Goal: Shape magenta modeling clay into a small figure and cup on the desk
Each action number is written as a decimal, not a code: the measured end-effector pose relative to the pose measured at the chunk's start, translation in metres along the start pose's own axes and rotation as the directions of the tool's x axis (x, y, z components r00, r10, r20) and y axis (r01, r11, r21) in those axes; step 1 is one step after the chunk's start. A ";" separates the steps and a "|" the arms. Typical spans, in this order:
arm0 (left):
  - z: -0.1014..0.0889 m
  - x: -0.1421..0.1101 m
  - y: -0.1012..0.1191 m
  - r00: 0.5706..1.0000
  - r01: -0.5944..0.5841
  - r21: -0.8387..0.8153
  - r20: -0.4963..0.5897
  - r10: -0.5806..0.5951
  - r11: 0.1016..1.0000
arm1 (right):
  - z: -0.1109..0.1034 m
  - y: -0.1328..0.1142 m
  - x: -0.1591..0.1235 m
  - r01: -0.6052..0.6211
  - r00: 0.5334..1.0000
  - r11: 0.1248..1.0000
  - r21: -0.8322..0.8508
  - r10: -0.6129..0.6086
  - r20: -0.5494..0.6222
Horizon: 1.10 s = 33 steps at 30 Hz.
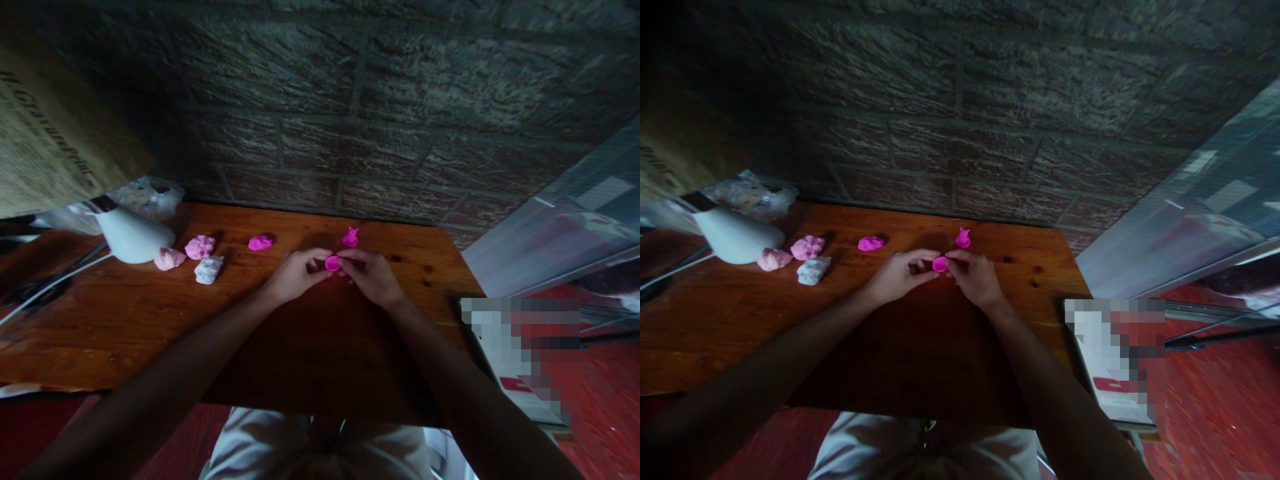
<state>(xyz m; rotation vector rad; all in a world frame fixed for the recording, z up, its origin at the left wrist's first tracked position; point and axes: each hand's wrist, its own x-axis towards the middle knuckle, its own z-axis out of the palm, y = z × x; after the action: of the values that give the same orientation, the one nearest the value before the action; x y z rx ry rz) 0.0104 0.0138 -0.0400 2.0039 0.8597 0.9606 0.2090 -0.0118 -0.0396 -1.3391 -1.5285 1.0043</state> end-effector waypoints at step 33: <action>-0.020 0.010 0.019 0.861 0.432 -0.722 0.153 -0.485 0.540 | -0.001 -0.021 -0.001 -0.112 0.994 0.922 0.370 0.105 0.037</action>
<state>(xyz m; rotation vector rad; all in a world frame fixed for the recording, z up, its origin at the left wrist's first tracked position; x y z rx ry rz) 0.0035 0.0191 -0.0123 0.9617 0.7937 0.8642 0.2032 -0.0151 -0.0198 -1.1538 -1.2073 1.3047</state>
